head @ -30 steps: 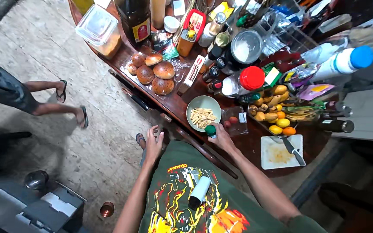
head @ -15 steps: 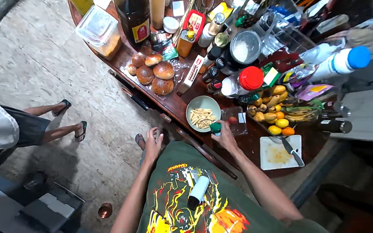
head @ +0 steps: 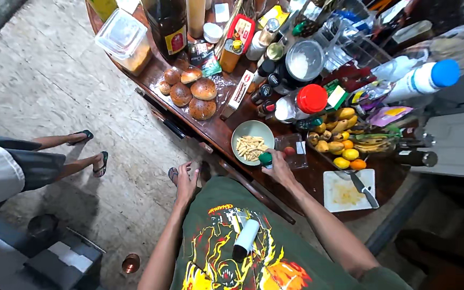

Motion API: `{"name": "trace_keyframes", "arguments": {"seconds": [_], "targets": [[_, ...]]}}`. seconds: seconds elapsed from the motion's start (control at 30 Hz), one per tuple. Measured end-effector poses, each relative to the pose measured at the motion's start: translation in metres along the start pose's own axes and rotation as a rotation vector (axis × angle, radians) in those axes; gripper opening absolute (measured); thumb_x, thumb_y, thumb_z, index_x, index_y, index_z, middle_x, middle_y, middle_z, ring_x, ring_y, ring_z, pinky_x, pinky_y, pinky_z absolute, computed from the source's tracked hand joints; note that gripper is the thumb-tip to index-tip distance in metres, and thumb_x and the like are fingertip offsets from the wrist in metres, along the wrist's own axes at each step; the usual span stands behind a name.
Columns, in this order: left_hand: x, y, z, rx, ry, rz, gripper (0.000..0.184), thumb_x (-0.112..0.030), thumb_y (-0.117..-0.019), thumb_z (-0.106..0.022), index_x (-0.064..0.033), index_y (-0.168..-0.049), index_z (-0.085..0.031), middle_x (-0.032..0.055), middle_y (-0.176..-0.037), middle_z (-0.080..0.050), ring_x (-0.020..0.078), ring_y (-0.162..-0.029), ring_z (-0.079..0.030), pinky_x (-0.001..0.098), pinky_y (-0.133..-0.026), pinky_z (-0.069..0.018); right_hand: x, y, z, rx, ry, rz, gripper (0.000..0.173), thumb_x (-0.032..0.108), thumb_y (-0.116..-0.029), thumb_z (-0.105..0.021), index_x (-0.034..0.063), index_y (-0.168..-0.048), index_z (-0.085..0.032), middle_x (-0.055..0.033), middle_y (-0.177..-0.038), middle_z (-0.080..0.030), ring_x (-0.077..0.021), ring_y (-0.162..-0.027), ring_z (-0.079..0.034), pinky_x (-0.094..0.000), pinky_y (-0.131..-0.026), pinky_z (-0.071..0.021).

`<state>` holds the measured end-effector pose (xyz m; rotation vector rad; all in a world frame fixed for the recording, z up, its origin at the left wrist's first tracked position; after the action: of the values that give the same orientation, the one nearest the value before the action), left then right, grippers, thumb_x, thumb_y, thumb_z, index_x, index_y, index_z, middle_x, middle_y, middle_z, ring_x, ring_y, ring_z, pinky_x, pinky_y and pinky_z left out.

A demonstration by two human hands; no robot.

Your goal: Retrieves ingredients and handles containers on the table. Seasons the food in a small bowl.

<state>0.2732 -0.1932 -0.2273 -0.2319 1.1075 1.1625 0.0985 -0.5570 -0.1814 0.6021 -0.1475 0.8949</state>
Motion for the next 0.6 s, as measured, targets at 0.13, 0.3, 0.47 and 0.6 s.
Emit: {"name": "trace_keyframes", "arguments": {"seconds": [0.13,0.3,0.47,0.6], "targets": [[0.011,0.000,-0.001,-0.008,-0.007,0.025,0.049,-0.032,-0.1018,-0.059,-0.0051,-0.142,-0.051,0.0176,-0.137,-0.057,0.0229,-0.113,-0.064,0.0375,-0.091,-0.0577,0.002,-0.002,0.001,0.015,0.009,0.014,0.077,0.021,-0.0780,-0.085,0.0135,-0.146,-0.049,-0.0243,-0.135,-0.056,-0.0403,-0.115,-0.064,-0.0536,-0.095,-0.0564],[0.034,0.000,-0.002,0.008,-0.040,0.057,0.051,-0.031,-0.1018,-0.059,-0.0019,-0.142,-0.050,0.0199,-0.136,-0.057,0.0260,-0.116,-0.064,0.0395,-0.095,-0.0569,0.003,-0.004,0.000,-0.002,0.009,0.043,0.075,0.023,-0.0788,-0.085,0.0126,-0.145,-0.050,-0.0239,-0.134,-0.058,-0.0401,-0.115,-0.064,-0.0536,-0.095,-0.0561],[0.064,0.002,-0.002,0.019,-0.068,0.103,0.051,-0.030,-0.1020,-0.059,0.0010,-0.142,-0.050,0.0223,-0.138,-0.056,0.0277,-0.119,-0.062,0.0402,-0.099,-0.0546,0.008,-0.009,0.005,-0.016,0.007,0.017,0.077,0.024,-0.0792,-0.085,0.0138,-0.146,-0.048,-0.0243,-0.134,-0.057,-0.0413,-0.113,-0.065,-0.0563,-0.093,-0.0559],[0.088,0.007,-0.001,0.019,-0.072,0.163,0.053,-0.029,-0.1016,-0.060,0.0024,-0.142,-0.049,0.0240,-0.137,-0.056,0.0312,-0.121,-0.061,0.0426,-0.098,-0.0547,0.011,-0.013,0.005,-0.008,0.008,0.029,0.076,0.025,-0.0802,-0.085,0.0138,-0.146,-0.049,-0.0248,-0.135,-0.057,-0.0415,-0.115,-0.064,-0.0564,-0.096,-0.0550]]}}
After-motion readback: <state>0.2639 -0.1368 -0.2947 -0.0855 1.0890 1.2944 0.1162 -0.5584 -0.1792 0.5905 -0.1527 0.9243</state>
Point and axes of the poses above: each hand's wrist, its own y-axis away from the middle knuckle, its own z-axis out of the back of the hand, x = y × z, the point moved 2 cm from there along -y, towards the middle knuckle
